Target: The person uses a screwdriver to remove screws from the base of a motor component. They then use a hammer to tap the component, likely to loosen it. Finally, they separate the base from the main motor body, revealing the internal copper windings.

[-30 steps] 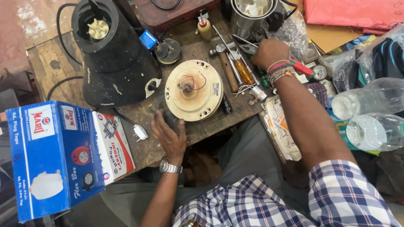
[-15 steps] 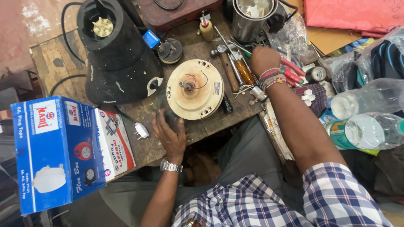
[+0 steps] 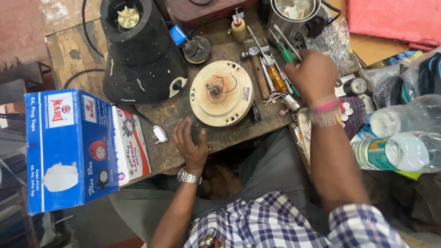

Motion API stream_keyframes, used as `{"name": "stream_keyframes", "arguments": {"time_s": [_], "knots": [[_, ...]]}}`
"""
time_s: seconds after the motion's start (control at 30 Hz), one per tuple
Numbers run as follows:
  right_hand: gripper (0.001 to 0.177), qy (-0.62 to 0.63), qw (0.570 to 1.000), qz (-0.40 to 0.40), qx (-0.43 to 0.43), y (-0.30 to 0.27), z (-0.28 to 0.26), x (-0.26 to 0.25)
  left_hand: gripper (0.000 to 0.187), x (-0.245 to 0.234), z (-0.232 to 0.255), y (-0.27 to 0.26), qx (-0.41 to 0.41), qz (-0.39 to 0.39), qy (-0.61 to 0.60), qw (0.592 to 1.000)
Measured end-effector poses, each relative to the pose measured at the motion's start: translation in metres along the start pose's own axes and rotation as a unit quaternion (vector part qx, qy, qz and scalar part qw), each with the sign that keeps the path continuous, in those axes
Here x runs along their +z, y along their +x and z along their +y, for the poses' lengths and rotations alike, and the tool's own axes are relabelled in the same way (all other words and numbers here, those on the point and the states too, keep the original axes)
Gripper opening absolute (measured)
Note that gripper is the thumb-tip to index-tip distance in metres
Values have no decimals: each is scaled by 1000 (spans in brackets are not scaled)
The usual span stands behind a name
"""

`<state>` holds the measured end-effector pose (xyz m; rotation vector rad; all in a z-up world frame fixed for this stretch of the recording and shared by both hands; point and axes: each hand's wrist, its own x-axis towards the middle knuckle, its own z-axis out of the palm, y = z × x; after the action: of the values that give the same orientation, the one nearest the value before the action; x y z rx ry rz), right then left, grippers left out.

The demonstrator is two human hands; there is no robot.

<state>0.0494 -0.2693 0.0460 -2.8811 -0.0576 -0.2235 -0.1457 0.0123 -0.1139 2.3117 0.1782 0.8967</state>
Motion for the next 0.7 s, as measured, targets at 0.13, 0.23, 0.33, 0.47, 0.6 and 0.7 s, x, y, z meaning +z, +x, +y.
{"name": "stream_keyframes", "arguments": {"time_s": [0.13,0.23,0.33,0.47,0.6,0.7], "knots": [[25,352,934,-69,16,-94,-29,-14,42,-9,35,-7,-62,-28,-174,982],[23,418,882,-213,49,-147,-60,13,59,-15,64,-3,-172,-199,-459,848],[26,455,862,-224,-7,-169,-78,41,48,-8,73,2,-275,-211,-597,723],[37,315,904,-288,-18,-171,-67,38,42,-2,61,-5,-344,-154,-563,736],[62,230,955,-185,-24,-140,-37,8,45,-26,23,5,-367,-178,-251,878],[53,188,978,-84,-38,-118,-20,-14,39,-39,-8,20,-321,-194,-80,924]]}}
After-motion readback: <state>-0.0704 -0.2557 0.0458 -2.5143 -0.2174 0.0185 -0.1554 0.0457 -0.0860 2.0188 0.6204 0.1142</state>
